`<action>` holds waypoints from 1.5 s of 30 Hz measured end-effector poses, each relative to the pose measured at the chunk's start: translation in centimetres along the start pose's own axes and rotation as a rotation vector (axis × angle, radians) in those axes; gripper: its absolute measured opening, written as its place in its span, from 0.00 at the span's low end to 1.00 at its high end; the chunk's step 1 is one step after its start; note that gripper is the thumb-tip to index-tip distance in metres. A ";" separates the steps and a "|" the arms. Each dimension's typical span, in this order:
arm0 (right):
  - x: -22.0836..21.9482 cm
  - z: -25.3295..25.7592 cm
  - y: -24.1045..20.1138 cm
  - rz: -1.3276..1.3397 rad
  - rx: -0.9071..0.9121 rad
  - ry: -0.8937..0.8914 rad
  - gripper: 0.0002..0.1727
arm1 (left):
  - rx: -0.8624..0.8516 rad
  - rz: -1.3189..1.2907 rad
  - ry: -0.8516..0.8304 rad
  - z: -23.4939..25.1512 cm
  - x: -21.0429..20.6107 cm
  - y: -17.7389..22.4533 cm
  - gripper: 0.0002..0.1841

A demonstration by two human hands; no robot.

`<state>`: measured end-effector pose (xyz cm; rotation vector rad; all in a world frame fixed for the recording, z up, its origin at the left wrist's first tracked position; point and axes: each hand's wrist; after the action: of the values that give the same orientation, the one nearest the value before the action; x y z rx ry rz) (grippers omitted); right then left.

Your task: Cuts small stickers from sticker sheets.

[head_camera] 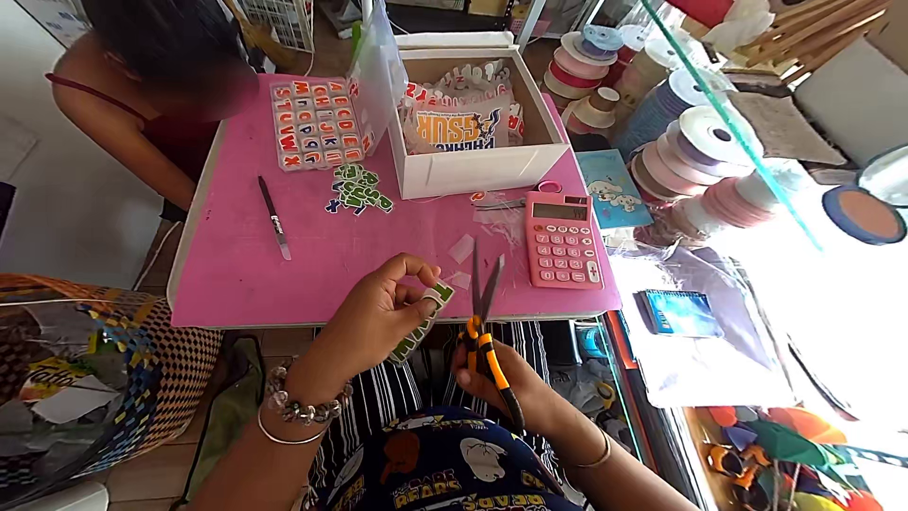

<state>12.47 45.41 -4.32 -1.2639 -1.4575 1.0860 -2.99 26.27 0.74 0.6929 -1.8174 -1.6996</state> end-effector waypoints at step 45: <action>2.2 -2.8 0.2 -0.388 -0.547 -0.072 0.27 | 0.044 0.806 0.168 8.5 7.4 2.0 0.18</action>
<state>15.03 47.74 -3.72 -1.2296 -2.0387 0.4902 -14.28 27.31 2.68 0.0692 -1.6844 -1.0320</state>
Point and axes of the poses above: each hand's wrist, its own z-axis towards the middle knuckle, its own x-axis out of the back of the hand, y = z × x, and after that the axes turned 1 degree about -z, right-handed
